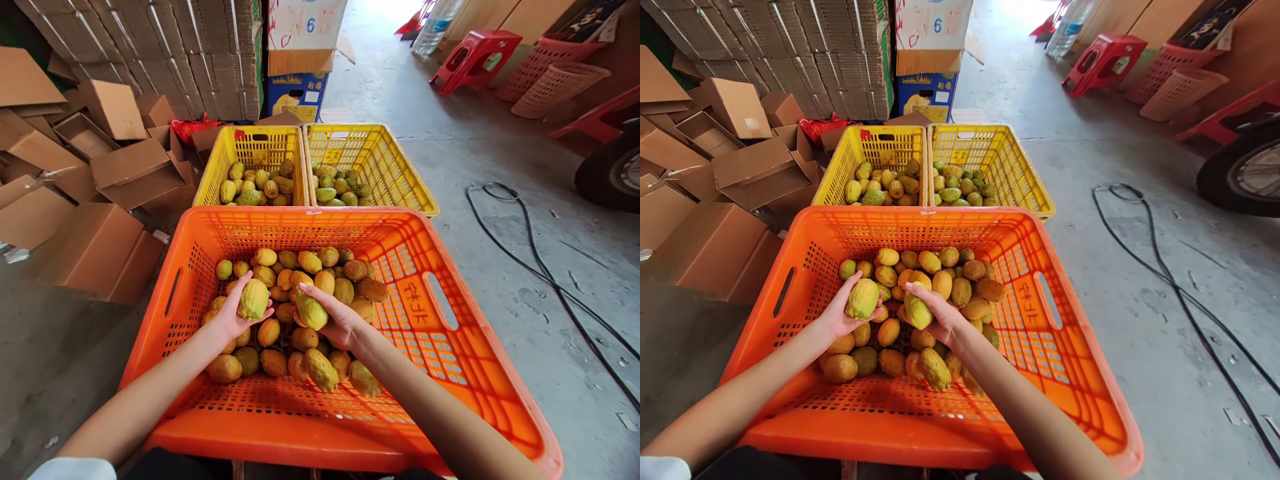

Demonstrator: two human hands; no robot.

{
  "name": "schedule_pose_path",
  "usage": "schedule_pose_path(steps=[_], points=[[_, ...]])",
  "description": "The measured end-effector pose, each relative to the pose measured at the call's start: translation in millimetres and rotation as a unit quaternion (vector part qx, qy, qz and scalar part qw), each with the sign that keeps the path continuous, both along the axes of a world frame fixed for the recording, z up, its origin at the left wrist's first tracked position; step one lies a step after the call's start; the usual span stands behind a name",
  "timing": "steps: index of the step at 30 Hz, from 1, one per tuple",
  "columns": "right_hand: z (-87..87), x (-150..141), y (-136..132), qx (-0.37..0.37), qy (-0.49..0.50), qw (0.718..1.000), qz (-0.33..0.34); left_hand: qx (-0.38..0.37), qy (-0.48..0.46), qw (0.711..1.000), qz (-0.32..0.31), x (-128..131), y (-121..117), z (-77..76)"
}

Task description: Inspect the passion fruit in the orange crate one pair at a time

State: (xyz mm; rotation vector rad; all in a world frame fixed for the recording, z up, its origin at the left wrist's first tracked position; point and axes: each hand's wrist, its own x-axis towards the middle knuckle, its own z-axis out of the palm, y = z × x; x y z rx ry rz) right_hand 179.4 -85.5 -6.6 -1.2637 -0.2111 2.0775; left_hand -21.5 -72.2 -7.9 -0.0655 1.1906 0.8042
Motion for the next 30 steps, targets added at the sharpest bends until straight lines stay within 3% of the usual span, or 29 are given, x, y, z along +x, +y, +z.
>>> schedule_pose_path(steps=[6, 12, 19, 30], points=[[2.2, -0.1, 0.7, 0.0, 0.038, 0.999, -0.019, 0.047, 0.01, 0.999, 0.008, 3.3, 0.3, 5.4], [5.9, 2.8, 4.4, -0.039, 0.02, 0.995, -0.089, 0.029, 0.007, 0.999, 0.038, 2.3, 2.0, 5.9], [7.5, 4.1, 7.8, -0.044, 0.038, 0.993, -0.1, 0.013, -0.072, 0.997, 0.035, -0.9, 2.1, 2.1], [0.6, 1.3, 9.8, -0.072, 0.02, 0.991, -0.113, 0.011, -0.024, 0.999, 0.035, 1.0, 3.1, -1.3]])
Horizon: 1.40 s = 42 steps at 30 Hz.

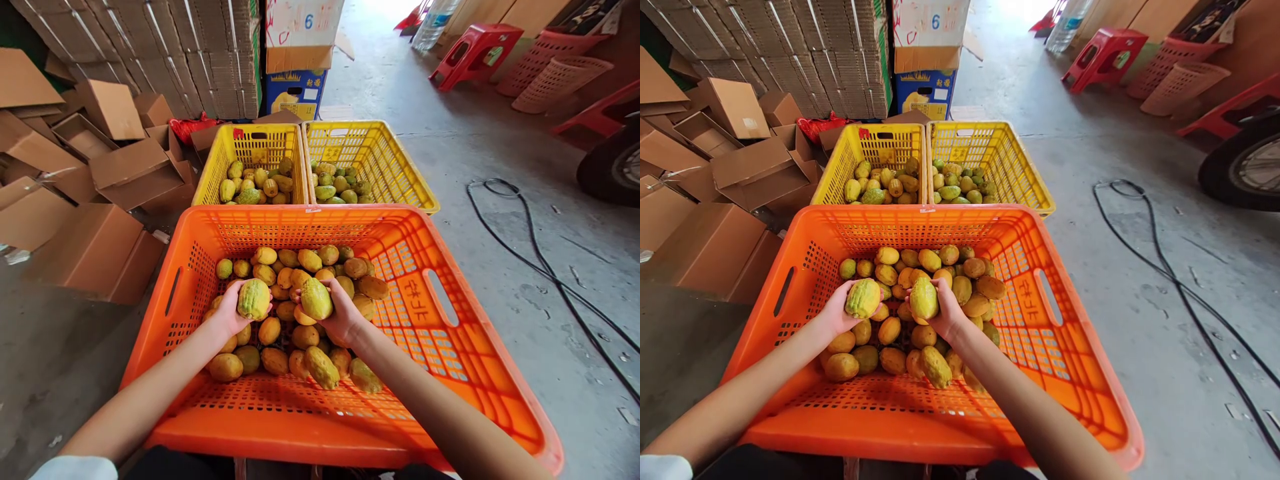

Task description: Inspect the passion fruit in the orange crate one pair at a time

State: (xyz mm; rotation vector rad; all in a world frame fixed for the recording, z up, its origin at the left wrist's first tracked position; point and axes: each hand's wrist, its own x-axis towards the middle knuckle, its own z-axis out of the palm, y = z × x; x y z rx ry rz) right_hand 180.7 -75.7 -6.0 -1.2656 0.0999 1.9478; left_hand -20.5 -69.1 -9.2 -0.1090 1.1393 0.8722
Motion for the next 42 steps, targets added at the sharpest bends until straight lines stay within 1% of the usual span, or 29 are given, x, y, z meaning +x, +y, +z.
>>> schedule_pose_path(steps=[4, 7, 9, 12, 15, 19, 22, 24, 26, 29, 31, 38, 42], points=[[2.2, 0.1, -1.2, -0.002, 0.014, 1.0, 0.019, -0.007, 0.0, 1.0, 0.002, -0.4, -0.1, 2.6], [6.7, -2.0, -3.7, 0.025, -0.024, 0.999, 0.023, -0.004, 0.014, 1.0, 0.002, -0.9, 0.6, 4.3], [6.6, -3.1, -5.8, 0.045, -0.046, 0.997, 0.037, 0.011, 0.039, 0.999, -0.016, 0.0, 0.3, 4.3], [0.4, -2.8, -8.3, 0.086, -0.06, 0.992, 0.068, 0.043, 0.076, 0.994, -0.065, 2.8, -2.3, 3.4], [-5.9, -0.6, -9.1, 0.104, -0.07, 0.989, 0.073, 0.047, 0.086, 0.991, -0.087, 5.6, -5.1, 3.5], [-3.4, 1.9, -7.7, 0.077, -0.046, 0.994, 0.055, 0.02, 0.1, 0.992, -0.078, 6.1, -5.1, 3.8], [3.2, 2.3, -5.6, 0.039, -0.03, 0.997, 0.054, 0.001, 0.084, 0.994, -0.065, 4.6, -3.4, 0.6], [6.9, 2.0, -3.9, 0.019, -0.031, 0.998, 0.054, 0.003, 0.063, 0.996, -0.065, 4.1, -2.9, -2.7], [9.7, 1.5, -2.2, 0.013, -0.035, 0.998, 0.05, 0.009, 0.038, 0.996, -0.075, 4.2, -3.4, -5.3], [11.9, 0.4, -0.4, 0.022, -0.05, 0.998, 0.012, 0.005, 0.008, 0.996, -0.089, 4.3, -5.1, -6.6], [11.5, -0.4, -0.2, 0.028, -0.054, 0.998, 0.0, 0.0, 0.0, 0.996, -0.094, 3.5, -5.8, -6.8], [-2.5, -0.3, -2.6, 0.037, -0.039, 0.998, 0.028, 0.007, -0.011, 0.997, -0.083, -0.3, -3.6, -9.8], [-1.5, 1.2, -2.6, 0.02, -0.038, 0.997, 0.058, 0.006, 0.002, 0.997, -0.079, 1.3, -3.4, -9.7]])
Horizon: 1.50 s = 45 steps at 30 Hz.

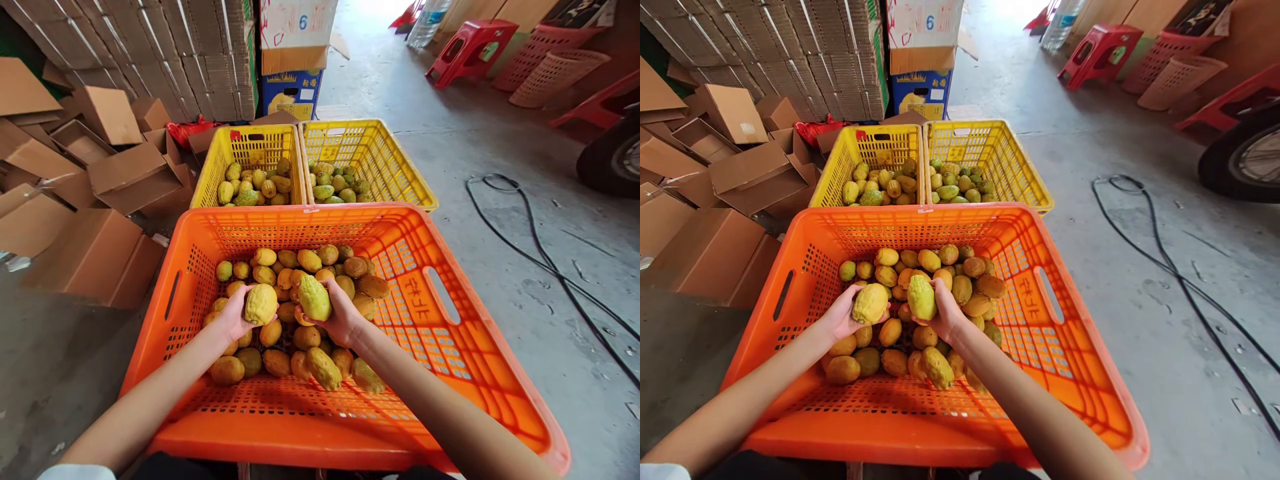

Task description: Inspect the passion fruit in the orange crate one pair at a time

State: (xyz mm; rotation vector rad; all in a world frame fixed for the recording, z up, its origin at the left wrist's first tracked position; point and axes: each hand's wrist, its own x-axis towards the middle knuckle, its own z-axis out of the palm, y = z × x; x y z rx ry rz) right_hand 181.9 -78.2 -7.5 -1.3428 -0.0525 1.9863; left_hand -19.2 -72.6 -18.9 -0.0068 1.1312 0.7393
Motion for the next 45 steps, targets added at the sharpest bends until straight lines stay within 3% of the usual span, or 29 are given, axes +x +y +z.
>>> schedule_pose_path(steps=[4, 8, 13, 18, 23, 28, 37, 45], points=[[4.8, -1.1, -2.1, 0.011, -0.023, 0.999, 0.024, -0.013, -0.001, 1.0, 0.001, 0.3, -0.8, -2.7], [6.8, -2.5, -6.7, 0.08, -0.052, 0.994, 0.048, -0.02, 0.002, 1.0, 0.016, -1.3, -0.3, -1.6], [8.8, -2.6, -9.0, 0.118, -0.039, 0.989, 0.084, 0.001, 0.019, 1.0, -0.021, -2.0, -0.8, 2.7], [6.8, -4.0, -8.0, 0.136, -0.07, 0.984, 0.092, 0.022, -0.028, 0.999, -0.028, 0.7, -4.9, 6.3], [1.7, -4.5, -6.1, 0.117, -0.045, 0.99, 0.059, 0.019, -0.007, 1.0, 0.003, 4.7, -3.5, 11.1], [3.4, -3.0, -2.9, 0.064, -0.014, 0.994, 0.09, -0.021, -0.02, 0.999, 0.042, 3.5, 0.1, 4.0], [10.2, -2.4, -4.2, 0.076, -0.037, 0.994, 0.071, -0.029, -0.026, 0.998, 0.056, 3.2, -2.1, -0.2], [2.6, -3.3, -8.9, 0.127, -0.098, 0.983, 0.091, -0.005, 0.008, 0.998, 0.069, -0.5, -0.5, -0.3]])
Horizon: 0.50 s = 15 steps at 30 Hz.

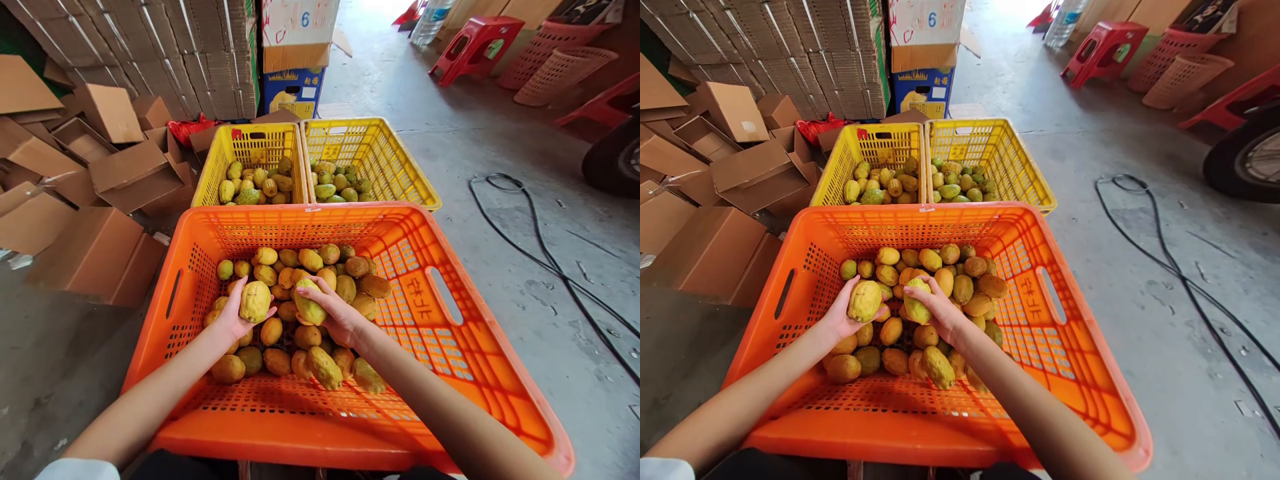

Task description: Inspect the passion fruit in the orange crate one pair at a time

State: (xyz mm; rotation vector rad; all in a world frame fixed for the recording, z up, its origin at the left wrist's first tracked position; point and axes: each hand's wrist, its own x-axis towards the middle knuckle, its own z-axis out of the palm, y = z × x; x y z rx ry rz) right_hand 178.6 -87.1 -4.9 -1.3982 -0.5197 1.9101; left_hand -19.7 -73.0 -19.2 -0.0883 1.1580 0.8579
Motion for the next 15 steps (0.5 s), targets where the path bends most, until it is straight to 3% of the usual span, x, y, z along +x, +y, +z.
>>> schedule_pose_path(steps=[8, 15], points=[[0.5, -0.8, -0.5, 0.008, 0.026, 1.0, 0.003, 0.032, -0.001, 0.998, -0.051, 2.2, -3.2, 1.0], [-3.2, -0.6, 2.0, -0.035, 0.056, 0.998, -0.001, 0.014, -0.002, 1.0, -0.012, 1.7, -0.8, 2.4]])
